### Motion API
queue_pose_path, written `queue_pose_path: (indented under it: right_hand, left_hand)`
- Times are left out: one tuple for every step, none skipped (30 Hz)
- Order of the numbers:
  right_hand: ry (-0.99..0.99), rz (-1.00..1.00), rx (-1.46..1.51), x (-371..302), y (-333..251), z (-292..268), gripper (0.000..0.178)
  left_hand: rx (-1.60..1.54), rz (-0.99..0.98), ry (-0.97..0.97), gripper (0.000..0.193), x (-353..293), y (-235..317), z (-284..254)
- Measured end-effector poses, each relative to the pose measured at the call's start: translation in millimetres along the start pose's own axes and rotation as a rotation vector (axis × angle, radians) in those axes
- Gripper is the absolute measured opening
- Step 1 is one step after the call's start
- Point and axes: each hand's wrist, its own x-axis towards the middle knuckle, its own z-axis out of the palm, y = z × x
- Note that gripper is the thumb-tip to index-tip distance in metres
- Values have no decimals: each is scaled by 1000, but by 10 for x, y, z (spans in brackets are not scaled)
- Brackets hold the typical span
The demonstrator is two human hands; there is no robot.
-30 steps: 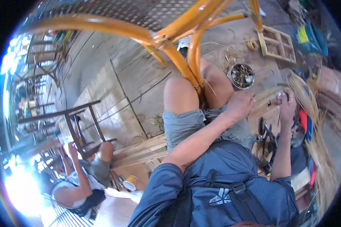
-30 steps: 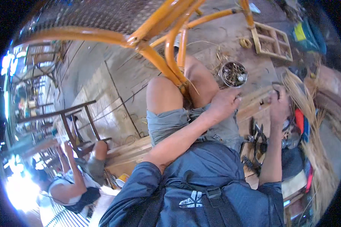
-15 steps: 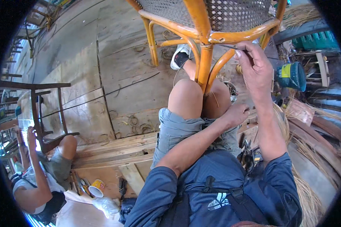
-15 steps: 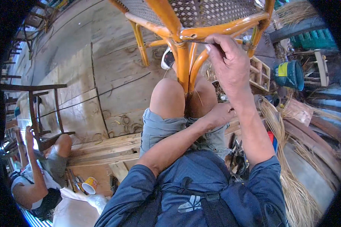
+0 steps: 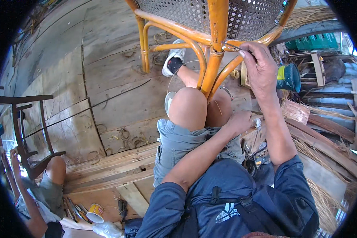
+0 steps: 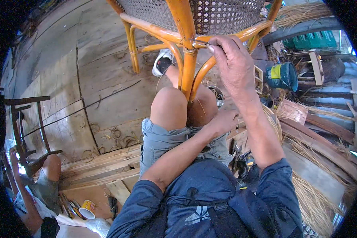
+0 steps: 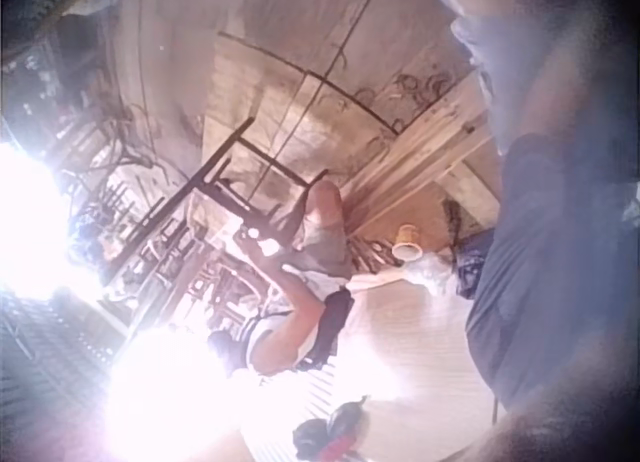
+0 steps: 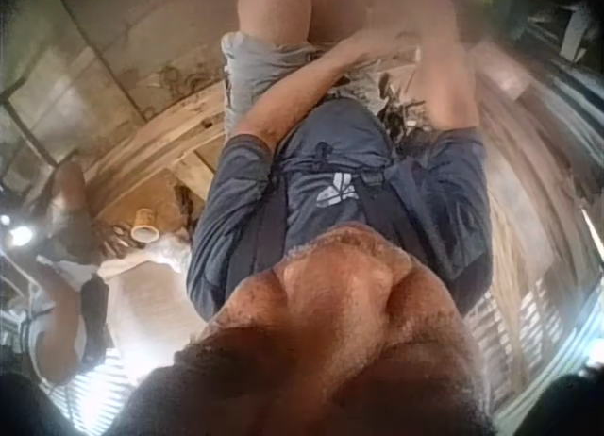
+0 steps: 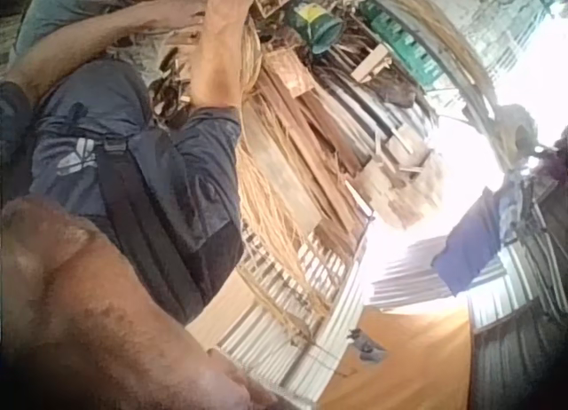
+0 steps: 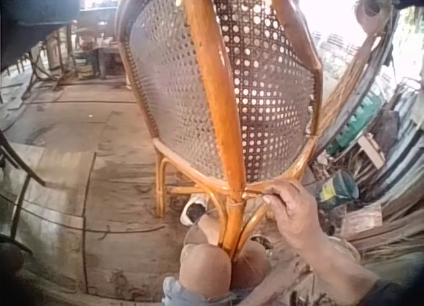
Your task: The person sits on the floor and repairs a joint on a yellow rattan chair. They use a small stick to apply a white substance into the joint and then use a hammer to tap the area.
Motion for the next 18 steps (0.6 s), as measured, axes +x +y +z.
queue_pose_path:
  right_hand:
    - [-6, -11, -7, 7, 14, -1, 15]
    - [-10, -20, -14, 14, 32, -1, 14]
    - [-14, -30, -20, 14, 47, -13, 14]
    - [-32, -7, -10, 18, 34, -31, 13]
    - [-50, 16, 1, 18, 5, -69, 13]
    - [-68, 39, 11, 16, -16, -105, 13]
    - [-78, 30, 10, 15, -25, -130, 13]
    - [-87, 21, 9, 11, -21, -163, 12]
    - [-97, 11, 9, 6, -15, -190, 12]
    - [-102, 14, -3, -6, 0, -237, 12]
    - [-108, 18, -15, -18, 16, -281, 13]
    - [-114, 21, -27, -28, 22, -319, 13]
    - [-117, 50, -24, -41, 15, -342, 13]
    - [-120, 79, -22, -51, -1, -369, 13]
    - [-123, 108, -20, -52, -9, -393, 12]
    - [-138, 107, -43, -56, -9, -412, 12]
    - [-153, 106, -66, -56, -10, -428, 12]
    - [-168, 105, -89, -54, -7, -439, 12]
  left_hand:
    - [9, -19, 6, 34, -25, 72, -47]
    - [13, -26, -1, 33, -48, 124, -87]
    - [17, -33, -8, 32, -69, 172, -123]
    - [27, -43, -12, 32, -84, 194, -166]
    - [21, -43, -1, 32, -93, 207, -187]
    - [14, -43, 9, 31, -99, 220, -198]
    - [13, -45, 21, 31, -109, 219, -212]
    - [12, -47, 30, 31, -108, 202, -213]
    - [12, -48, 39, 30, -104, 173, -207]
    - [8, -45, 38, 30, -98, 185, -197]
    - [6, -45, 35, 30, -91, 198, -184]
    - [5, -45, 32, 30, -85, 211, -172]
    - [6, -50, 33, 29, -80, 211, -177]
    - [11, -42, 26, 30, -70, 204, -178]
    - [15, -34, 19, 30, -57, 197, -178]
    - [20, -28, 8, 30, -58, 212, -193]
    - [14, -34, 0, 30, -57, 231, -204]
    - [8, -40, -7, 31, -53, 256, -211]
